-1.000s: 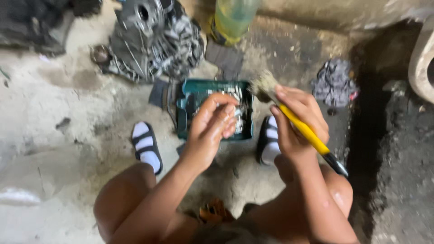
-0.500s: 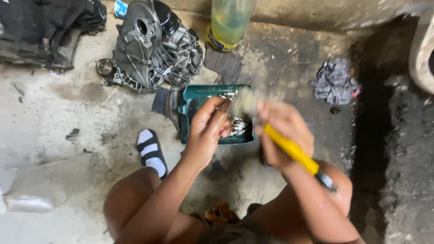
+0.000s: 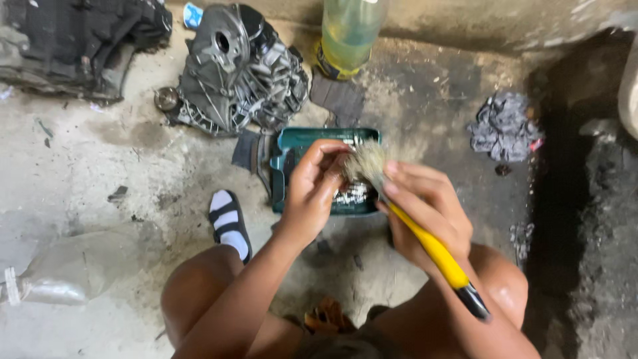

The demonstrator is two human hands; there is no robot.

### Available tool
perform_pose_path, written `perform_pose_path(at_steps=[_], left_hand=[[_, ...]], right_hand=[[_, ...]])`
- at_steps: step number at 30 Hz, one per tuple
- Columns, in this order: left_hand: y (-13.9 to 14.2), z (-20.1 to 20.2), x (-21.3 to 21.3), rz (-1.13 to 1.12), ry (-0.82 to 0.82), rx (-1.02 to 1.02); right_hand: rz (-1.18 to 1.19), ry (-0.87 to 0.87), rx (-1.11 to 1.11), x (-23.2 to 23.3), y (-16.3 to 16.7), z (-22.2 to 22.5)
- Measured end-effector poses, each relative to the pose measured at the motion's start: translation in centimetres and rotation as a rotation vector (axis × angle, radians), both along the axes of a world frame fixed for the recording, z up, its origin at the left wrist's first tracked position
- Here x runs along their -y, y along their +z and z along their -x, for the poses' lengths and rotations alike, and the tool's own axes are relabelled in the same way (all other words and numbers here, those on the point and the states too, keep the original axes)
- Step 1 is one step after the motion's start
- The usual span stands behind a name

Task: The person sits on the floor and cleans multiple spark plugs one by one using a yellow-handled brush. They hold each spark plug in the left hand and scrub it with the brush in the right hand, then place it back into a green tray. The person also uses a small black tool to adjust or inspect the spark plug tip.

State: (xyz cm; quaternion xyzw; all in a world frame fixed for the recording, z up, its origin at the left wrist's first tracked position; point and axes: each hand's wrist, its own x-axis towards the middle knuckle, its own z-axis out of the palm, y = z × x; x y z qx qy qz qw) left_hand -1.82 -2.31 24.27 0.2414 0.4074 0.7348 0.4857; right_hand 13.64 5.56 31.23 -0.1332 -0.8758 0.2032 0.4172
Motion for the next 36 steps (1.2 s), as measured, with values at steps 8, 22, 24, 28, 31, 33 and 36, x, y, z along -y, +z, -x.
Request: perform_pose_path(at_steps=[8,22,24,28,31,33,36], left_hand=[[1.1,0.9,1.2,-0.118,-0.042,0.153],[0.9,0.0,1.3,-0.020,0.055,-0.159],[1.0,-0.1,1.8,-0.011,0.116,-0.223],[1.0,0.1,1.9,0.032,0.075,-0.161],[0.7,-0.2,1.4,0.044,0.083,-0.175],[0.3,-0.3,1.0,0.012,0.108,-0.225],[-0.3,0.2,0.6,0.016,0.069,-0.127]], right_hand=[[0.275,-0.179,-0.124,-1.8,-1.0,-1.2],[-0.038,-0.084,-0.051,1.5,-0.8,0.6],[-0.012,-0.180,0.021,0.8,-1.1,1.3],[0.232,-0.216,-0.032,-0.5,-1.6,0.9],[0.200,-0.095,-0.122,0.0,-1.8,0.2],[0.127,0.006,-0.115,0.4,-1.9,0.0],[0.101,-0.108,-0.044,0.5,-1.6,0.5]])
